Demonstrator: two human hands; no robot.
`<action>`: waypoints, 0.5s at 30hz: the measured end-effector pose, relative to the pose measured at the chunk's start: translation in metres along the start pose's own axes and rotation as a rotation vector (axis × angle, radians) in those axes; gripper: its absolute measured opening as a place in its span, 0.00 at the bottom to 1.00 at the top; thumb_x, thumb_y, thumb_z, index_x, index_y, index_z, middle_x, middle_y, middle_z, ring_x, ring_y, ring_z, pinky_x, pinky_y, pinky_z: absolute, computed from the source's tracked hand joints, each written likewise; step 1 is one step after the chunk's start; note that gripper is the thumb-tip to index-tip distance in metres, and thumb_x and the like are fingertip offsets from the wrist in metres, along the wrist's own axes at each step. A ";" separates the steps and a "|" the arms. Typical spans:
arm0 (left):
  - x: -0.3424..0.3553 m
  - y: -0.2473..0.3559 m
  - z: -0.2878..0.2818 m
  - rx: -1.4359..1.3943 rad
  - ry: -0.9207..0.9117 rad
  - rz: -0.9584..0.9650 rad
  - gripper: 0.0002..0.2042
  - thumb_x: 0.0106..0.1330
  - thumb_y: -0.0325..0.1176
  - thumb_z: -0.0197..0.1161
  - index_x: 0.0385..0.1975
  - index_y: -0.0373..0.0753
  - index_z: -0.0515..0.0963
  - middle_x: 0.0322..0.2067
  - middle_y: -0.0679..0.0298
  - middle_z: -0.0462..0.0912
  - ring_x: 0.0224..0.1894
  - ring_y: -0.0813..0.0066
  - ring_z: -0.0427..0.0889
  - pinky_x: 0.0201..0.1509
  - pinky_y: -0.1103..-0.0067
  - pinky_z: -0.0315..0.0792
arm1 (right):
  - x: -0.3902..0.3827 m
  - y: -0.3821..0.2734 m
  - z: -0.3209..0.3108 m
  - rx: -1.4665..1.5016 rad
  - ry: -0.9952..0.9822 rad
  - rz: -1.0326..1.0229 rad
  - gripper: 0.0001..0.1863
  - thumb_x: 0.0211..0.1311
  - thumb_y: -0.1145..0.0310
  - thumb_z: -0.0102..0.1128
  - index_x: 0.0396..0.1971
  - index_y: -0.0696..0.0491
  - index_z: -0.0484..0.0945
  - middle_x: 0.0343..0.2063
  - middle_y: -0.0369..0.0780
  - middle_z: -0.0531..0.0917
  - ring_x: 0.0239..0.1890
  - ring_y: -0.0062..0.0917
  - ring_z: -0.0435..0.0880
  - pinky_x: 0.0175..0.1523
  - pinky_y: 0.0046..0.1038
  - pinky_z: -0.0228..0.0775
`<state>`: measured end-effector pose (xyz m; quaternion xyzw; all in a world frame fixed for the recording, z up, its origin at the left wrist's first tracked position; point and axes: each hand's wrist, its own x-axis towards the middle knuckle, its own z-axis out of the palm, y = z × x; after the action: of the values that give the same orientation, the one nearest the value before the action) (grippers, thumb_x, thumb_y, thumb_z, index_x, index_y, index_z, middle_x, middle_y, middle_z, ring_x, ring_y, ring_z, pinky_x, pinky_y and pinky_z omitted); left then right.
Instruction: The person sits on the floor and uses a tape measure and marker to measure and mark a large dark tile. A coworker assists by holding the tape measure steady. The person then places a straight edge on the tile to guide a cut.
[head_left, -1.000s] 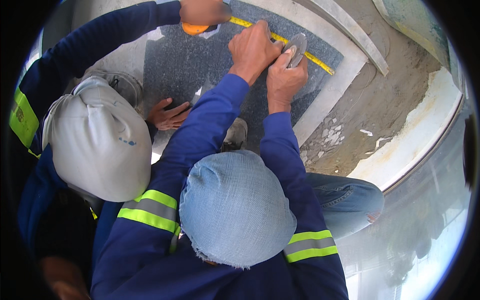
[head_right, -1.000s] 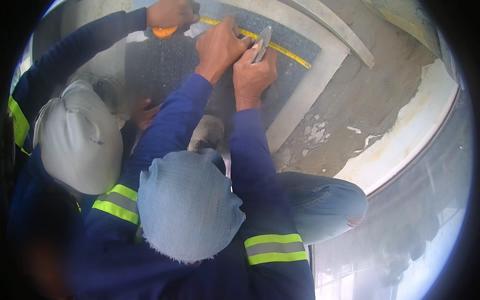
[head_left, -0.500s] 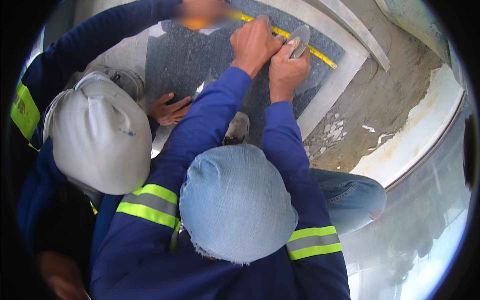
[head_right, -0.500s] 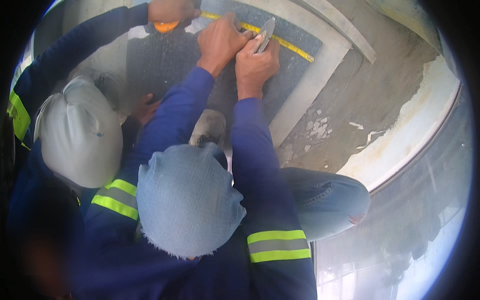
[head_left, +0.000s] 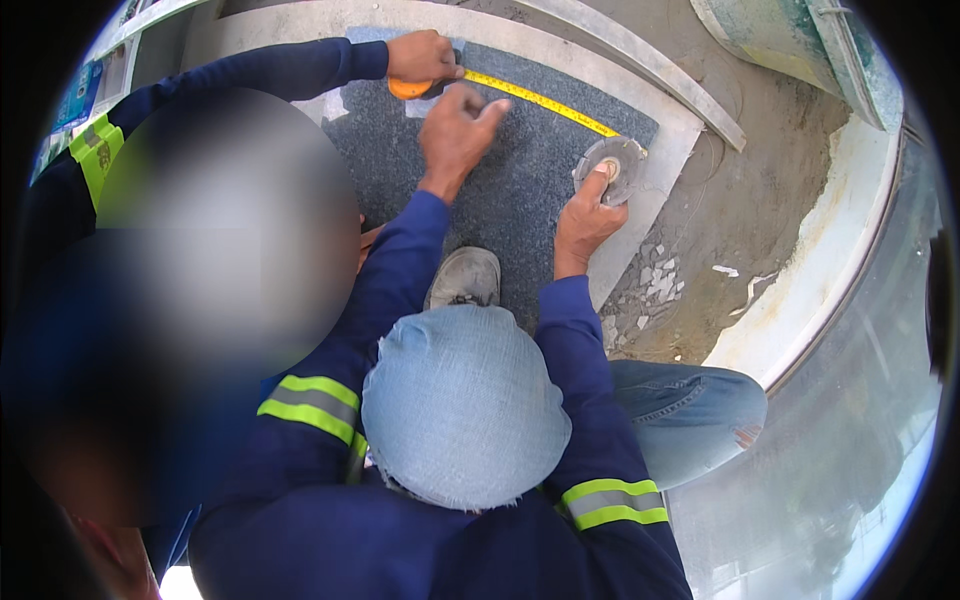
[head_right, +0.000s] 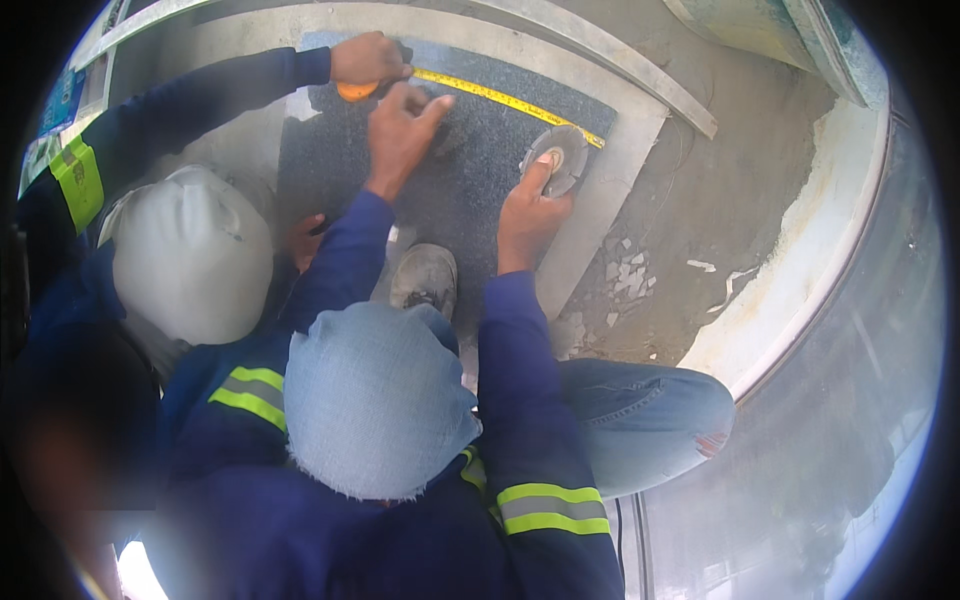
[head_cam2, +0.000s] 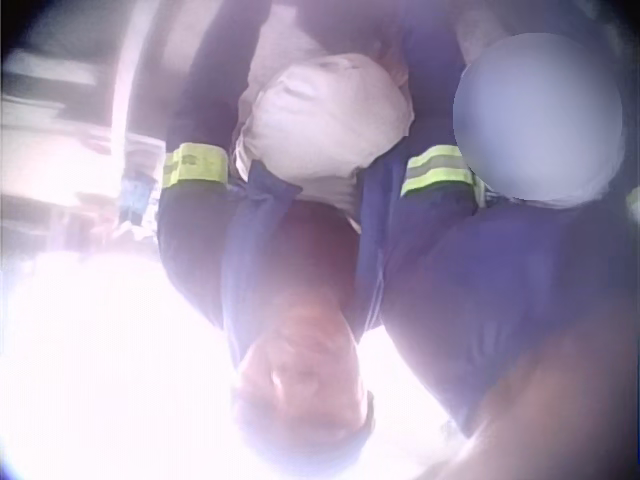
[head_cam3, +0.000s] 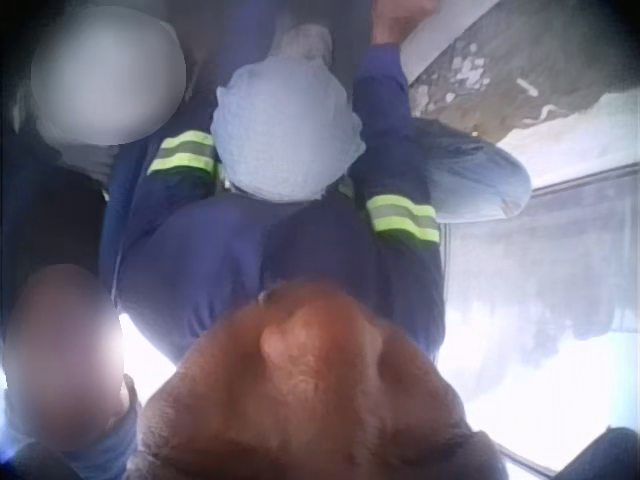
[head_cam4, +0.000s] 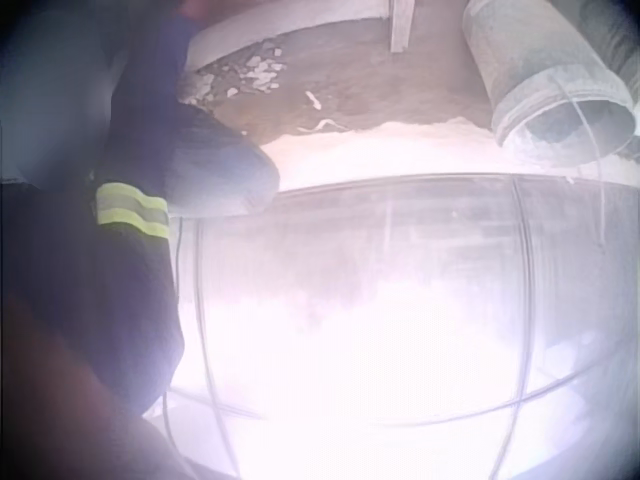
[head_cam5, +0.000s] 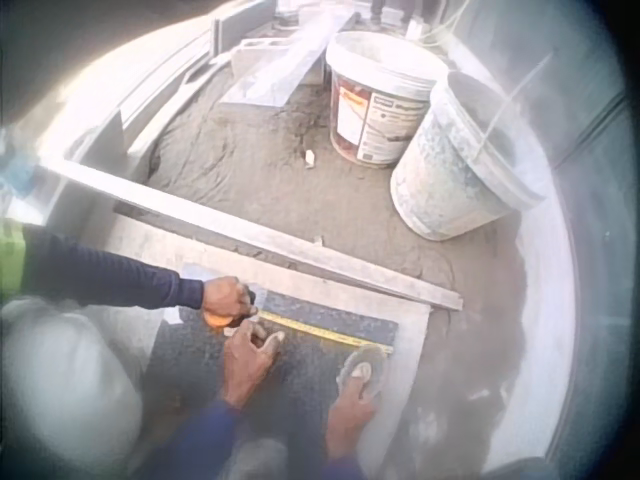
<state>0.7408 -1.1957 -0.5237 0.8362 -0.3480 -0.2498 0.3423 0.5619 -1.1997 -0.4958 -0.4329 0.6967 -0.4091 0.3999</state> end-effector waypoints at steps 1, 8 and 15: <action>-0.002 -0.014 -0.020 -0.019 0.051 -0.063 0.14 0.58 0.44 0.73 0.27 0.39 0.82 0.27 0.56 0.86 0.29 0.54 0.85 0.35 0.62 0.75 | -0.004 0.000 0.001 0.012 -0.041 -0.031 0.23 0.72 0.62 0.57 0.52 0.69 0.77 0.41 0.55 0.87 0.44 0.43 0.88 0.47 0.38 0.78; -0.003 -0.045 -0.016 0.112 0.296 0.258 0.11 0.59 0.40 0.71 0.23 0.40 0.82 0.24 0.59 0.85 0.28 0.57 0.83 0.35 0.64 0.72 | -0.024 -0.006 0.078 0.020 -0.197 -0.147 0.20 0.71 0.66 0.56 0.51 0.70 0.77 0.41 0.56 0.85 0.43 0.45 0.88 0.46 0.38 0.78; 0.003 -0.045 -0.007 0.212 0.418 0.174 0.11 0.59 0.40 0.70 0.22 0.40 0.82 0.22 0.60 0.84 0.27 0.57 0.82 0.34 0.63 0.70 | -0.024 0.005 0.112 0.091 -0.182 -0.176 0.21 0.71 0.65 0.56 0.51 0.71 0.76 0.40 0.57 0.85 0.43 0.46 0.88 0.46 0.39 0.78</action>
<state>0.7655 -1.1715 -0.5533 0.8680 -0.3644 -0.0029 0.3374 0.6700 -1.2014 -0.5345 -0.5091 0.5974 -0.4329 0.4433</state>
